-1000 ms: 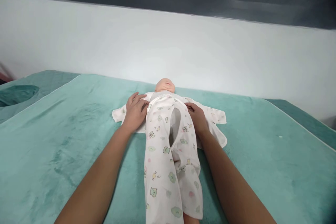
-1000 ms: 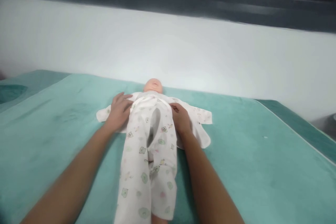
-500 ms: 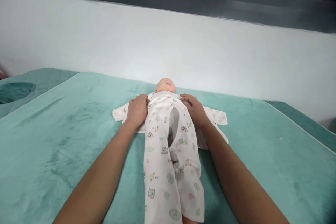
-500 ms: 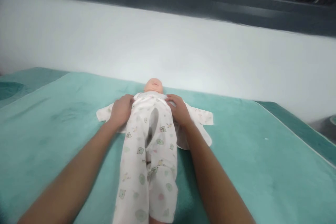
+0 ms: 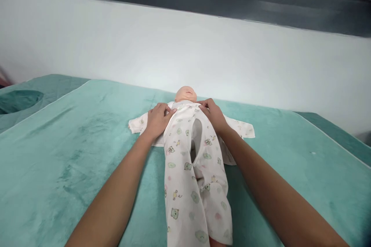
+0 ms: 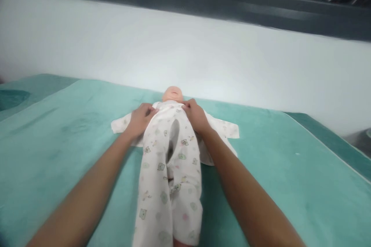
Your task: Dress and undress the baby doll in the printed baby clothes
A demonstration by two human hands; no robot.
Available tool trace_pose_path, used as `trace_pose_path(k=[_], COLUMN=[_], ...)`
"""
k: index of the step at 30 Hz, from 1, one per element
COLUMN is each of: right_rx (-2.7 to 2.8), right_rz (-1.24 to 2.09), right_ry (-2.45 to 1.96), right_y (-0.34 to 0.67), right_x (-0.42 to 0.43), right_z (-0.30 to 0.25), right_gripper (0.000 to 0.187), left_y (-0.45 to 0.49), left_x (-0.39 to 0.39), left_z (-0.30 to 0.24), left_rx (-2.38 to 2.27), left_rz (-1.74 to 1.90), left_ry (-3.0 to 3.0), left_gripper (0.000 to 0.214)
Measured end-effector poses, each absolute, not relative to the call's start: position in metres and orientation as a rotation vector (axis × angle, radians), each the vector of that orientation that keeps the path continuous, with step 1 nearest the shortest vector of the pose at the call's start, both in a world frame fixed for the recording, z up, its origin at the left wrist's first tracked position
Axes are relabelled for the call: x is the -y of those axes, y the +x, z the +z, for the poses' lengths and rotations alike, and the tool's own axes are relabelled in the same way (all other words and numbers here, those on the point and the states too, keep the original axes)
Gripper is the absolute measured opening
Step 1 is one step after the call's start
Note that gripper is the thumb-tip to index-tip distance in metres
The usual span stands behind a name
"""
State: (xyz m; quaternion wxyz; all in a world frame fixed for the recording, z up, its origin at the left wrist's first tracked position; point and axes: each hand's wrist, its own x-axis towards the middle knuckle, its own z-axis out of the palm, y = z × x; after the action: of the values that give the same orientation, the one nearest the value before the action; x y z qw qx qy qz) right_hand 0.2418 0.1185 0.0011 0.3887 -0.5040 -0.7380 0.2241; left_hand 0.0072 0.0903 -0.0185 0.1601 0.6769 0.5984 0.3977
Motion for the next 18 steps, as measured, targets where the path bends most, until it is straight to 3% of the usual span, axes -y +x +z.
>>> trace_pose_path(k=[6, 13, 18], right_rx=[1.954, 2.177, 2.365], right_rz=[0.422, 0.763, 0.550], right_ry=[-1.543, -1.262, -1.178], right_y=[0.235, 0.230, 0.214], right_x=[-0.132, -0.137, -0.136], right_z=[0.014, 0.037, 0.042], right_gripper=[0.017, 0.029, 0.017], left_y=[0.006, 0.007, 0.006], left_x=[-0.089, -0.087, -0.087], left_z=[-0.019, -0.020, -0.017], left_rx=[-1.769, -1.876, -1.902], left_rz=[1.087, 0.979, 0.981], left_ry=[1.995, 2.116, 2.087], left_gripper=[0.016, 0.020, 0.020])
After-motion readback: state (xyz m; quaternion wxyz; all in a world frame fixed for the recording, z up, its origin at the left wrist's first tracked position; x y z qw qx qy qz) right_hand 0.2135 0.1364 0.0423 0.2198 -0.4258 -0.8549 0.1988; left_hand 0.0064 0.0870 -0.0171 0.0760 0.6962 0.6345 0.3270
